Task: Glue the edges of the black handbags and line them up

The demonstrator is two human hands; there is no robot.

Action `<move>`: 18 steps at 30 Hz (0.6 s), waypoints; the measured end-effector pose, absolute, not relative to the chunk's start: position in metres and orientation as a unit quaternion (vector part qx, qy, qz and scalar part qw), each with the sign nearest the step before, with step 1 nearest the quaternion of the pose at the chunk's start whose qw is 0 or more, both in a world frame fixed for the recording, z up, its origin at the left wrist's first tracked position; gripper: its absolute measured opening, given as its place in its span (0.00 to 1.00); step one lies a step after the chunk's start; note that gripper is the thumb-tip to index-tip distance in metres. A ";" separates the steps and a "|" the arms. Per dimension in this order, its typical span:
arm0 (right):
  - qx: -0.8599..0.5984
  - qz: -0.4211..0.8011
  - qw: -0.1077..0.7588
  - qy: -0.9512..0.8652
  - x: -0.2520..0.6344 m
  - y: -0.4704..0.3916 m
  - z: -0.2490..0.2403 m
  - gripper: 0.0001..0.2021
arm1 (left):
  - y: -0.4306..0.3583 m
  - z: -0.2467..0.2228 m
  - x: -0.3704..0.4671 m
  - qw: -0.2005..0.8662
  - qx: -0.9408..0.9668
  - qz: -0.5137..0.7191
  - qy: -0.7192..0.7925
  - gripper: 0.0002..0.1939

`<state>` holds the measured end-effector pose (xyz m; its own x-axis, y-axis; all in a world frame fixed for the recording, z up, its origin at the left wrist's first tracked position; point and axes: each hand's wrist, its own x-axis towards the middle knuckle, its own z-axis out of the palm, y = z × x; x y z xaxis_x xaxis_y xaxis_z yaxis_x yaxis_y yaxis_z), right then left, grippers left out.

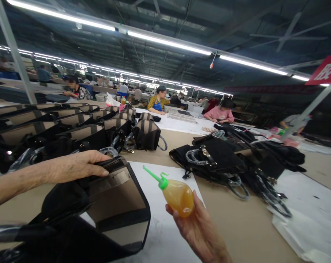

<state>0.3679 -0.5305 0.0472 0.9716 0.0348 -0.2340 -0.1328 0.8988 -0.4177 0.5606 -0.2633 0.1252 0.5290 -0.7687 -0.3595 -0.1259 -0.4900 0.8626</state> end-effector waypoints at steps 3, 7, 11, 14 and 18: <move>-0.205 0.037 0.971 0.116 0.371 -0.531 0.038 0.22 | -0.264 0.125 0.560 0.415 0.769 -0.393 -0.286 0.13; -0.176 0.023 0.976 0.127 0.377 -0.530 0.023 0.21 | -0.264 0.126 0.560 0.406 0.778 -0.380 -0.292 0.12; -0.145 0.003 0.984 0.100 0.379 -0.527 0.017 0.22 | -0.265 0.127 0.561 0.387 0.800 -0.344 -0.301 0.10; -0.155 0.006 0.984 0.090 0.378 -0.526 0.018 0.22 | -0.267 0.129 0.560 0.401 0.793 -0.352 -0.294 0.10; -0.200 -0.023 0.973 0.116 0.376 -0.525 0.022 0.19 | -0.270 0.133 0.558 0.401 0.792 -0.357 -0.292 0.12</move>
